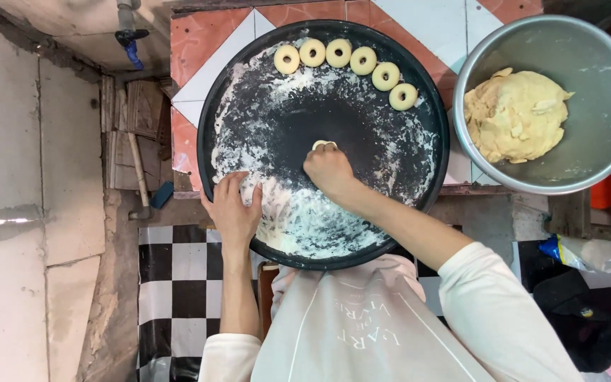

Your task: Forming donut shapes by rolling small pieces of dough and pressing them onto a floured tray.

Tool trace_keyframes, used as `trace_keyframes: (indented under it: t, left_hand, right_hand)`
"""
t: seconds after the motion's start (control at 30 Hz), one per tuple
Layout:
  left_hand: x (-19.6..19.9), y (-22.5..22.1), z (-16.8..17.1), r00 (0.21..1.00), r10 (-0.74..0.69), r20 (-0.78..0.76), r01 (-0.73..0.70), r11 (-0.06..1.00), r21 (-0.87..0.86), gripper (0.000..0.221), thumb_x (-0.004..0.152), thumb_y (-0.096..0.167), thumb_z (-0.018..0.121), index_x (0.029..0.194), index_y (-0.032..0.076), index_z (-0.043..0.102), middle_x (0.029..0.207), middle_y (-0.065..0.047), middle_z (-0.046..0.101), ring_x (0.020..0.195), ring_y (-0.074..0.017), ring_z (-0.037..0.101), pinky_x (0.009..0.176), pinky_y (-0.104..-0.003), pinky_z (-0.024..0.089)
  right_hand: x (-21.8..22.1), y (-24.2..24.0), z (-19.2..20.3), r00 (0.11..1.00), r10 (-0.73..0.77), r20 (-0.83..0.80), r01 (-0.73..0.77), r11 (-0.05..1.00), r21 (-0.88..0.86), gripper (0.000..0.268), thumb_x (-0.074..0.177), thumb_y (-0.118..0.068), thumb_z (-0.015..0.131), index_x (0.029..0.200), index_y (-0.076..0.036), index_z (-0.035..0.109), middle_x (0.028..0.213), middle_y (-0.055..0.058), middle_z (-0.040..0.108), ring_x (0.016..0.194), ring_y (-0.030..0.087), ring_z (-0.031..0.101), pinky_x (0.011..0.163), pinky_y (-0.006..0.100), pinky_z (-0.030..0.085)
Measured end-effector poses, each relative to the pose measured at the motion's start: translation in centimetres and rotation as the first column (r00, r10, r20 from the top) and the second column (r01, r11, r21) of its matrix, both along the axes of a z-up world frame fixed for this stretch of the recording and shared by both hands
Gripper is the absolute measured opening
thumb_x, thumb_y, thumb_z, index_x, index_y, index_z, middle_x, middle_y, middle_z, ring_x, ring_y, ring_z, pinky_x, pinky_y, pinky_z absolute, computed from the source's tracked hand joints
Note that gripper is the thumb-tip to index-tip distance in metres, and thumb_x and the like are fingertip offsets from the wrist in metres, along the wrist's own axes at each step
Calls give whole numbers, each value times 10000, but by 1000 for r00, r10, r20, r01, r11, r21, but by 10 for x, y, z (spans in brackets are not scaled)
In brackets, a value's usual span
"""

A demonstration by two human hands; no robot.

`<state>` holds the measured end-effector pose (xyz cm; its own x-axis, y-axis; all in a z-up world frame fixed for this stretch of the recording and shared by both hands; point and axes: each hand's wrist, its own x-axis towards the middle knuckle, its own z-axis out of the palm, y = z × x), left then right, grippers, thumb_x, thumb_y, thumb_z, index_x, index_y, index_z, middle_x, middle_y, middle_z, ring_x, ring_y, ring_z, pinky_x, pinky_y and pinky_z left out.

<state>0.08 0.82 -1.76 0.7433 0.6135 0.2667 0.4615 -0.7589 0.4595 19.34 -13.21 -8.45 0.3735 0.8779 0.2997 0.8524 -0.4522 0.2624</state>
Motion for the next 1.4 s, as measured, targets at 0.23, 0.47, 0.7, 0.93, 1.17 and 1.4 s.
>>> trace_keyframes:
  t: [0.23, 0.47, 0.7, 0.93, 1.17, 1.4]
  left_hand:
    - [-1, 2, -2, 1000, 3, 2, -3, 999, 43, 324, 930, 376, 754, 1177, 170, 714, 1153, -71, 693, 1128, -287, 672, 1145, -659, 198]
    - [-3, -1, -1, 998, -12, 66, 7, 998, 64, 315, 952, 342, 733, 1179, 124, 710, 1124, -104, 686, 1085, -323, 684, 1104, -674, 249]
    - [-5, -1, -8, 998, -16, 56, 12, 998, 67, 297, 949, 339, 748, 1177, 153, 709, 1130, -83, 690, 1087, -305, 688, 1118, -656, 227]
    - [-1, 5, -7, 1000, -4, 16, 4, 999, 49, 307, 920, 331, 781, 1173, 171, 713, 1146, -56, 700, 1108, -271, 679, 1145, -645, 190]
    - [-2, 0, 3, 996, -22, 88, 17, 998, 65, 268, 953, 299, 745, 1166, 140, 713, 1088, -74, 694, 1064, -298, 686, 1094, -691, 253]
    - [-4, 0, -1, 993, -35, 116, 29, 998, 47, 278, 966, 324, 732, 1180, 148, 705, 1106, -74, 685, 1073, -304, 684, 1099, -687, 239]
  right_hand:
    - [84, 72, 50, 618, -418, -665, 234, 906, -352, 820, 484, -25, 974, 1240, 19, 660, 1160, 277, 670, 1007, 418, 679, 742, 534, 567]
    - [68, 54, 17, 881, -19, -473, -34, 994, -104, 248, 647, 43, 830, 884, 11, 765, 764, 176, 724, 722, 320, 702, 558, 396, 578]
    - [2, -16, 72, 869, -25, -495, 0, 999, -51, 491, 852, 37, 703, 1337, 30, 621, 1241, 203, 692, 1211, 337, 634, 881, 422, 591]
    - [32, 31, 31, 929, -198, -313, 134, 967, -215, 139, 628, -44, 772, 758, -94, 762, 665, 112, 685, 639, 288, 681, 463, 386, 515]
    - [115, 97, 41, 431, -717, -549, 378, 695, -611, 629, 564, -325, 981, 1051, 16, 775, 987, 214, 756, 968, 351, 730, 745, 451, 613]
    - [50, 13, 41, 928, -22, -372, 13, 1000, -27, 123, 811, -91, 761, 923, -40, 765, 799, 126, 716, 786, 292, 717, 599, 391, 599]
